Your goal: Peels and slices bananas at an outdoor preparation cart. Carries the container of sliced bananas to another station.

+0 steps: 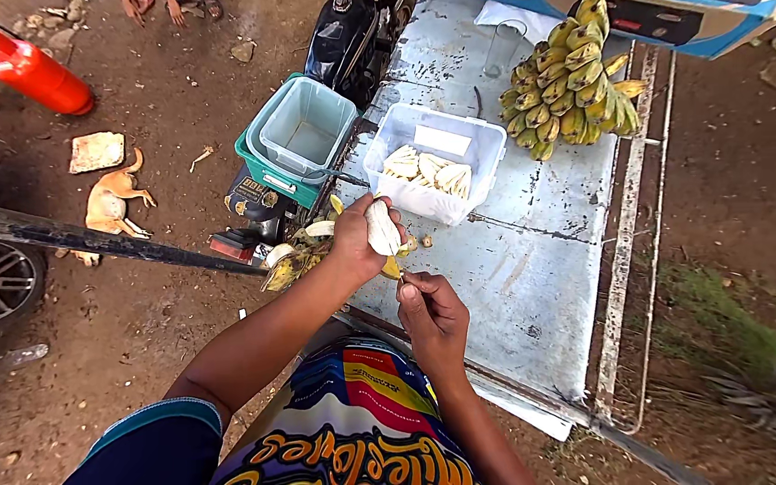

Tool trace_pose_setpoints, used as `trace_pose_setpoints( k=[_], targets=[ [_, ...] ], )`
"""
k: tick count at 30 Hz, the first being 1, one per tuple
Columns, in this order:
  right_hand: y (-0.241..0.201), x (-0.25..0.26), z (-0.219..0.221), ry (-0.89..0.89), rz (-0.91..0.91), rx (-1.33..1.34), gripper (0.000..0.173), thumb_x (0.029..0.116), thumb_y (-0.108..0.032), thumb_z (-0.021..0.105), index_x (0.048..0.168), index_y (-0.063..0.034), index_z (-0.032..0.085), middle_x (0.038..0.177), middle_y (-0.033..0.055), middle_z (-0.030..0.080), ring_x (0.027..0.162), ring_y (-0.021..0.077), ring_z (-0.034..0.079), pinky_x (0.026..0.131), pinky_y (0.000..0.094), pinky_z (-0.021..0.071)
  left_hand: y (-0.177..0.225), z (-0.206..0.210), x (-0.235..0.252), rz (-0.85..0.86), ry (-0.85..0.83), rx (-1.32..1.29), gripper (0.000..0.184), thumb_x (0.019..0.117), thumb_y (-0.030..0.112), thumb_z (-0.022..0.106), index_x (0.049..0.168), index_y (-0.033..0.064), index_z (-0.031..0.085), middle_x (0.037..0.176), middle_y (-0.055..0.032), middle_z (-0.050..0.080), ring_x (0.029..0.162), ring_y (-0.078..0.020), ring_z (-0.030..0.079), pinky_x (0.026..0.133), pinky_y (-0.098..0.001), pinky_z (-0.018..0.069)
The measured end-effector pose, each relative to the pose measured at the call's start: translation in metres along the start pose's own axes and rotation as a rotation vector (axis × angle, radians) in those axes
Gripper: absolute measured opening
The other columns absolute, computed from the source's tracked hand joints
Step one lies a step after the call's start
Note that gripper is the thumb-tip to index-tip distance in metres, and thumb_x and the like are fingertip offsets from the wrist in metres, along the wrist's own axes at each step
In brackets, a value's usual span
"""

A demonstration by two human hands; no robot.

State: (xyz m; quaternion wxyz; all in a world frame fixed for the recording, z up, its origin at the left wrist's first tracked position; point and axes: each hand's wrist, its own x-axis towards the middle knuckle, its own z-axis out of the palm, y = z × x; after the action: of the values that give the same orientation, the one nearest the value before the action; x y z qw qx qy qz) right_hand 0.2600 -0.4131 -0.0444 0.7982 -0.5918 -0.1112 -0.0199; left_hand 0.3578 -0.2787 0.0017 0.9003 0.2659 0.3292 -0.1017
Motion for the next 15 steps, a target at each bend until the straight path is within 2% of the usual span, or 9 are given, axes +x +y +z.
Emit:
trace_pose_setpoints(
  k=[15],
  targets=[
    [0.0075,0.0055,0.0041,0.008,0.057,-0.016,0.014,0.1026,-0.007,0.060,0.110,0.0019,0.069,0.083,0.0048,0.064,0.054,0.0041,0.047,0.047,0.0191,0.0417,-0.0021,0.0006,-0.0072,-0.058,0.046,0.028,0.040,0.1098,0.039,0.034,0.095,0.0106,0.058,0.065,-0.0033,0.057,0.051,-0.0149,0.058,0.050,-0.0301,0.0546]
  ],
)
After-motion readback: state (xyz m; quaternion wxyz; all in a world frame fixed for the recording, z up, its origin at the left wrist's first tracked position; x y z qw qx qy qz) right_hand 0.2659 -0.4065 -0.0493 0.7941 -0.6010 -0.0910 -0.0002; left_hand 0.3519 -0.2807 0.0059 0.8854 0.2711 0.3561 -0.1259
